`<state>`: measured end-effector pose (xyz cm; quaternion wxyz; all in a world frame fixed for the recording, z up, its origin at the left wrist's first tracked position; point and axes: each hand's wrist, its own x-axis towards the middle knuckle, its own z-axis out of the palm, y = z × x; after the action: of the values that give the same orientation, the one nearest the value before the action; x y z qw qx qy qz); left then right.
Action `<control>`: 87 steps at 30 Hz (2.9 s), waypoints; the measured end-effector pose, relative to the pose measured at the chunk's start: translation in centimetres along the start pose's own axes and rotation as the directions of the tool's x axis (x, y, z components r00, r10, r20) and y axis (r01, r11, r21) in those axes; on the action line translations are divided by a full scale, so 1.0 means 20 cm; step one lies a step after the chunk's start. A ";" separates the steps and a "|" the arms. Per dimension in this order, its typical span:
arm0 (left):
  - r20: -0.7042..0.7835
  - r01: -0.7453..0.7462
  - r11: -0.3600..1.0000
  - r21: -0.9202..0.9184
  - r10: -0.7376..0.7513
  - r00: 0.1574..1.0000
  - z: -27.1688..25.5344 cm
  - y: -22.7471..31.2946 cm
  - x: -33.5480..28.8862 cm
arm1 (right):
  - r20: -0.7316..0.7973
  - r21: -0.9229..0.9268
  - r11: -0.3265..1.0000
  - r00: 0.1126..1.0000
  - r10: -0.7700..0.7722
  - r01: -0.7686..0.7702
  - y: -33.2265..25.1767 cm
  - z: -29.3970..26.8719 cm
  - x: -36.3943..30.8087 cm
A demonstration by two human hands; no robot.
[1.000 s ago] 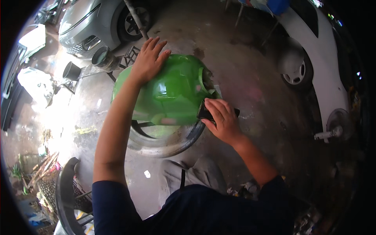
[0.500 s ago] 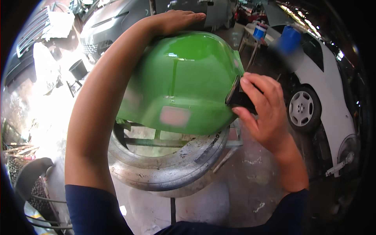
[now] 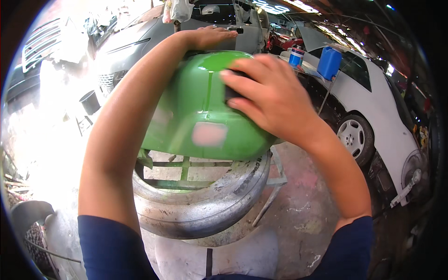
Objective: The person sands a motorcycle fuel tank on a stand using a sanding block by hand and turns the tank to reach different areas. The person then walks to a workbench, handles items on the table, and folds a piece of sandpaper.
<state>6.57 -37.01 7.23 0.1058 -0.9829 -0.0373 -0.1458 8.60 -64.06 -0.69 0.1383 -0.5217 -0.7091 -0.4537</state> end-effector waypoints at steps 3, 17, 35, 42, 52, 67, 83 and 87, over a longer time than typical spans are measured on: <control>-0.016 -0.065 0.988 0.137 0.068 0.998 0.02 -0.04 0.03 | -0.007 -0.015 0.997 0.998 -0.070 0.070 0.00 0.02 0.08; -0.047 -0.112 0.981 0.156 0.121 0.992 0.10 -0.12 0.10 | 0.056 0.032 0.990 0.989 -0.139 0.138 -0.07 0.05 0.14; 0.011 -0.040 0.994 -0.100 0.041 0.999 0.05 -0.10 0.04 | 0.086 0.017 1.000 0.996 0.008 -0.009 0.03 -0.12 -0.11; 0.011 -0.123 0.991 -0.055 0.124 0.992 0.02 -0.03 -0.02 | 0.048 -0.002 0.993 0.992 -0.120 0.120 -0.15 0.08 0.20; -0.035 -0.121 0.984 -0.133 0.117 0.992 0.04 -0.09 -0.01 | 0.050 -0.010 0.997 0.995 -0.081 0.082 -0.14 0.00 0.12; -0.050 0.033 0.995 -0.092 -0.038 0.998 0.04 0.01 0.06 | 0.229 -0.179 0.980 0.965 0.126 -0.086 -0.06 -0.30 -0.25; -0.525 -0.231 0.967 0.108 0.253 0.813 -0.04 0.36 -0.50 | 0.090 0.572 0.085 0.165 0.982 -0.816 -0.94 -0.03 -1.58; -0.536 -0.102 0.977 0.187 0.189 0.823 0.09 0.40 -0.63 | 0.087 0.535 0.169 0.253 0.964 -0.828 -0.90 -0.01 -1.59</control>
<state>-4.18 -44.94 0.27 0.1966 -0.8884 0.0592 -0.4105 6.14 -84.57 -30.83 0.6004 -0.7181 -0.3156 -0.1558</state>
